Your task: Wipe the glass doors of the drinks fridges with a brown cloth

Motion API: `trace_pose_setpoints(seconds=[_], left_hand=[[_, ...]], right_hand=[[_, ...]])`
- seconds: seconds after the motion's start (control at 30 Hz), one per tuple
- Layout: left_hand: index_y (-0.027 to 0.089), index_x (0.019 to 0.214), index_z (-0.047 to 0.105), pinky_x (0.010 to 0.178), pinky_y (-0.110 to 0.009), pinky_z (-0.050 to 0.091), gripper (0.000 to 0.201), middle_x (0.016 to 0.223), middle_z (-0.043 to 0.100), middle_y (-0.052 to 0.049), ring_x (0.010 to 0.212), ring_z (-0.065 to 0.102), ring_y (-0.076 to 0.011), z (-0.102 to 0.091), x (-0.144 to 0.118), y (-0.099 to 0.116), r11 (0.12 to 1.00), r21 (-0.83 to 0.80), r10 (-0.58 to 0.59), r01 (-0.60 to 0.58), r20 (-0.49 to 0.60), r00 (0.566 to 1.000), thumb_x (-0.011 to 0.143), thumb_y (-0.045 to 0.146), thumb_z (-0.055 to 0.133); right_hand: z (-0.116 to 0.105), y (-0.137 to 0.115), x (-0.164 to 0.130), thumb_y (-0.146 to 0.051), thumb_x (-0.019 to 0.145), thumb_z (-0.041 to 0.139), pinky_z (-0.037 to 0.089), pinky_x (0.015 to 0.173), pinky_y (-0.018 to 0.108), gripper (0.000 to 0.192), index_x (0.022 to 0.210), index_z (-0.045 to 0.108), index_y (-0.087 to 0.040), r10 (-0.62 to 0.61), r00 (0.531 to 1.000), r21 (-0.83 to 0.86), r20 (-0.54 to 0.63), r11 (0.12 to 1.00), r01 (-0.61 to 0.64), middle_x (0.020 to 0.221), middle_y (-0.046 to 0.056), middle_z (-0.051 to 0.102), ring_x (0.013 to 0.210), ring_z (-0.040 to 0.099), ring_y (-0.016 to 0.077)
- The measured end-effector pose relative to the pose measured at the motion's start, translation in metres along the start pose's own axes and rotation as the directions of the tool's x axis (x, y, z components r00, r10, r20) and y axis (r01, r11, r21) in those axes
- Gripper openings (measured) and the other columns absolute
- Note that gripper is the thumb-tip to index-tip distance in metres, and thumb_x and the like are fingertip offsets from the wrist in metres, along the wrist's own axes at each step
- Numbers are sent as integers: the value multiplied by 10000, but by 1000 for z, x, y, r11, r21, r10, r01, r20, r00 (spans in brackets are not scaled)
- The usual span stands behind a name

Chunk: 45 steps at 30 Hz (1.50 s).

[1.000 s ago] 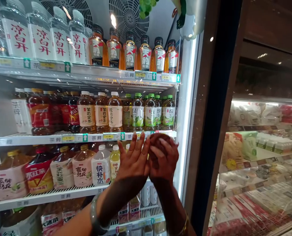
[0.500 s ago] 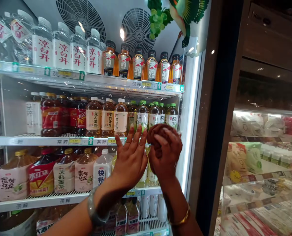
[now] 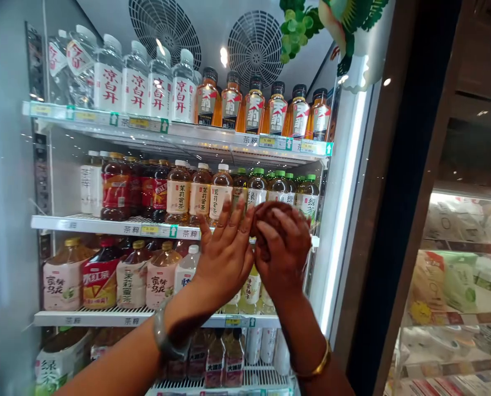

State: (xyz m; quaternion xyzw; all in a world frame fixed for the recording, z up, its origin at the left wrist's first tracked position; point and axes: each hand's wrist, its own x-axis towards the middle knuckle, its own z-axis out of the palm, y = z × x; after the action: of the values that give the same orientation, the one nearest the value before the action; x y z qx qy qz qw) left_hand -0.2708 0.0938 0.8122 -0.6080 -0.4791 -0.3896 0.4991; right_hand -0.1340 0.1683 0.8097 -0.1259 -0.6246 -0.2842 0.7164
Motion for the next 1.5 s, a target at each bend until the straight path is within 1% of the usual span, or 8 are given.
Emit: trace_pose_setpoints(seconds=[0.2, 0.33, 0.47, 0.67, 0.9, 1.07, 1.3, 1.5], left_hand=[[162, 1695, 102, 1290, -591, -210, 890, 1757, 206, -107, 1657, 4, -272, -13, 0, -25, 999, 18, -48, 48, 20, 999, 924, 187, 547], [136, 1681, 175, 1300, -586, -191, 839, 1755, 211, -115, 1657, -20, -273, -16, -12, -30, 998, 50, -50, 48, 34, 998, 943, 225, 563], [172, 1692, 141, 1299, -571, -200, 810, 1758, 216, -87, 1660, 4, -257, -24, -10, -39, 996, 50, -70, 69, 29, 997, 976, 232, 515], [217, 1702, 83, 1296, -594, -193, 880, 1766, 182, -82, 1658, 65, -280, -45, -17, -72, 989, 71, -133, 132, 5, 991, 939, 181, 520], [201, 1699, 108, 1296, -590, -196, 797, 1754, 230, -95, 1656, 108, -277, -56, -31, -92, 987, 96, -137, 132, 48, 989, 996, 231, 482], [239, 1703, 42, 1288, -633, -180, 842, 1765, 193, -84, 1657, 78, -291, -72, -32, -123, 985, 90, -152, 149, 20, 988, 990, 205, 489], [248, 1702, 72, 1295, -632, -153, 804, 1768, 167, -94, 1657, 57, -281, -87, -53, -156, 983, 82, -168, 164, 46, 985, 1011, 208, 482], [258, 1704, 69, 1287, -639, -159, 806, 1776, 129, -103, 1656, 67, -307, -108, -51, -192, 982, 83, -174, 170, 32, 984, 1006, 201, 468]], right_hand=[[-14, 36, 1, -263, 790, 805, 427, 1179, 619, 451, 1230, 707, -270, 232, 960, -56, -157, 968, -243, 1395, 123, 617, 1405, 545, 394], [-1, -7, -31, -229, 794, 793, 407, 1207, 651, 497, 1273, 669, -278, 169, 980, -31, -105, 984, -173, 1422, 114, 583, 1422, 522, 386], [21, -43, -8, -192, 843, 752, 393, 1230, 638, 417, 1233, 665, -311, -66, 997, 28, 34, 997, 66, 1377, 55, 618, 1471, 473, 334], [17, -26, 4, -246, 809, 789, 376, 1230, 647, 438, 1235, 688, -260, 136, 987, 7, -83, 991, -135, 1376, 103, 606, 1377, 554, 357], [53, -103, -8, -197, 851, 754, 412, 1218, 625, 414, 1237, 654, -311, -33, 999, 101, 38, 994, 29, 1379, 51, 609, 1479, 465, 337], [65, -99, 31, -209, 845, 736, 367, 1233, 653, 417, 1243, 653, -300, 57, 998, 89, -18, 995, -56, 1406, 57, 595, 1447, 496, 350], [78, -148, -11, -223, 834, 770, 417, 1206, 638, 435, 1249, 659, -289, 19, 1000, 85, -13, 996, -18, 1383, 67, 602, 1442, 493, 367], [108, -179, 43, -202, 872, 707, 361, 1252, 656, 380, 1233, 653, -307, 16, 999, 139, 44, 990, -22, 1409, 41, 603, 1492, 458, 328]])
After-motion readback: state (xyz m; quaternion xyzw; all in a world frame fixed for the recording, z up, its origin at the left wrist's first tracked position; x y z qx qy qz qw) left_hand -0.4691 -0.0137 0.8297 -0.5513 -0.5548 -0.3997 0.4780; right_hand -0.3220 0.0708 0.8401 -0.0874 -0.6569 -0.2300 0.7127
